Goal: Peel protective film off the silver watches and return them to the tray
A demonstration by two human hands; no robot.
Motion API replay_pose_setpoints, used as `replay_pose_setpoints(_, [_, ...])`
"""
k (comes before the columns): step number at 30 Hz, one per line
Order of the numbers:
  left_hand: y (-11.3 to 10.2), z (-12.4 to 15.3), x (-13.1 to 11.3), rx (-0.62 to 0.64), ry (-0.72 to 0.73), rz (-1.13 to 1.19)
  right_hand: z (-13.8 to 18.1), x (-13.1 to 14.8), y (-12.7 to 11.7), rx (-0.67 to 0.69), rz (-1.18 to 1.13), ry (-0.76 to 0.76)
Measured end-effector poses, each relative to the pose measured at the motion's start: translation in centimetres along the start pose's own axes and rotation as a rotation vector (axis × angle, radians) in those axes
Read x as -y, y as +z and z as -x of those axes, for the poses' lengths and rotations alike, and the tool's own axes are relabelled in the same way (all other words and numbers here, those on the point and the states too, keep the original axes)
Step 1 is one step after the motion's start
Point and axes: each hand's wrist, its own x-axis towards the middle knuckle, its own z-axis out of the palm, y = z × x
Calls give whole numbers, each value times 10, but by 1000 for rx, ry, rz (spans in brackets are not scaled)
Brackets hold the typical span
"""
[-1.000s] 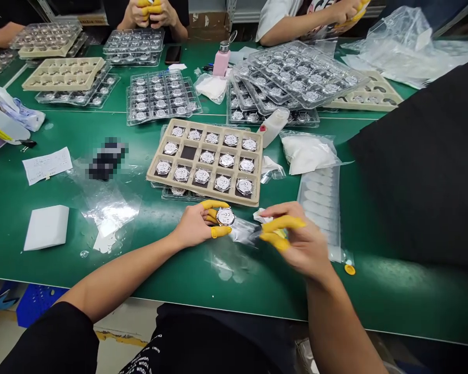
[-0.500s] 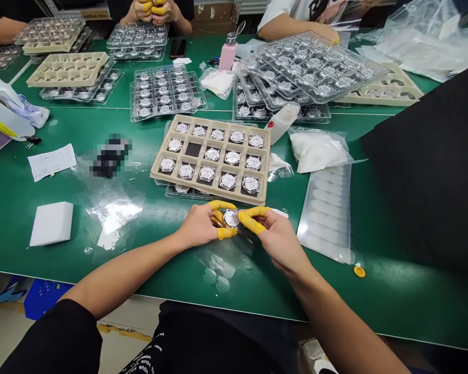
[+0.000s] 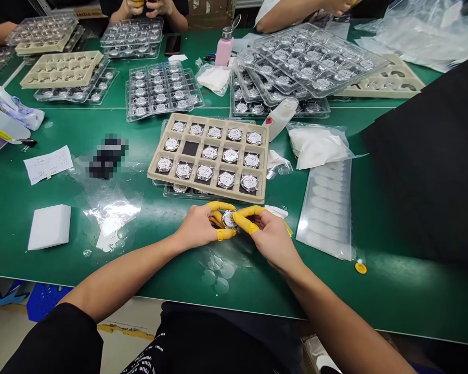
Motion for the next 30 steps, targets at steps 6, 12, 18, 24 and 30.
replay_pose_setpoints(6, [0, 0, 0, -4, -14, 4, 0, -1, 1, -23, -21, 7])
replay_pose_setpoints(12, [0, 0, 1, -10, -14, 14, 0, -2, 2, -23, -10, 3])
replay_pose_setpoints(18, [0, 0, -5, -32, -32, 14, 1, -2, -8, -136, 49, -146])
replay_pose_setpoints(24, [-1, 0, -7, -7, -56, 61, -2, -13, -16, -119, -11, -112])
replay_pose_setpoints(30, [0, 1, -5, -14, -37, 61, -4, -12, -4, 136, -259, 148])
